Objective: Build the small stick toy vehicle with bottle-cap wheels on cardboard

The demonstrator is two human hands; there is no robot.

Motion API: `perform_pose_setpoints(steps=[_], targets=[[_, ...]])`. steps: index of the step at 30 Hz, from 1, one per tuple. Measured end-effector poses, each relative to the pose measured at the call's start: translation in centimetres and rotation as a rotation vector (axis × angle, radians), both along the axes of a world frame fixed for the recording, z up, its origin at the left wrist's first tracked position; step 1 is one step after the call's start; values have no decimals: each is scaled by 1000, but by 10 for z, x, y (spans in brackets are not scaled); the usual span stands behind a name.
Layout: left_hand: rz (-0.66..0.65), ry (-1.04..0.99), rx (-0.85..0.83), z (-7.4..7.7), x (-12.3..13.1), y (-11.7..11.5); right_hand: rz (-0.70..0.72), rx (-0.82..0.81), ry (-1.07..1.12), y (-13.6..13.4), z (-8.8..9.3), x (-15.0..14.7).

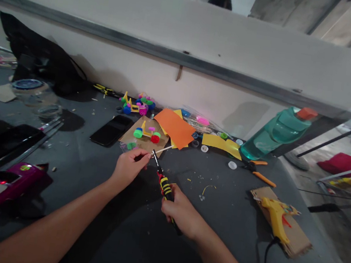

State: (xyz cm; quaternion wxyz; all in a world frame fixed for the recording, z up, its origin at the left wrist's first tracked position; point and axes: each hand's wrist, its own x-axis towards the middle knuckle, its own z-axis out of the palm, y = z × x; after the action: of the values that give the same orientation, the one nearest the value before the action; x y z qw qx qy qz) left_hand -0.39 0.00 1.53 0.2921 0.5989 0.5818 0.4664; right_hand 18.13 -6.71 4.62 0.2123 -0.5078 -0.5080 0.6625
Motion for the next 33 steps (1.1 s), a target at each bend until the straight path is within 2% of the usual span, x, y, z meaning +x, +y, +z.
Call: perform_pose_setpoints(steps=[22,33], targets=[[-12,35,76,-2,-1,0,34,43,-51,1,-4,3],[-68,-61,0,-1,1,0,21,171,-193,0,-1,-4]])
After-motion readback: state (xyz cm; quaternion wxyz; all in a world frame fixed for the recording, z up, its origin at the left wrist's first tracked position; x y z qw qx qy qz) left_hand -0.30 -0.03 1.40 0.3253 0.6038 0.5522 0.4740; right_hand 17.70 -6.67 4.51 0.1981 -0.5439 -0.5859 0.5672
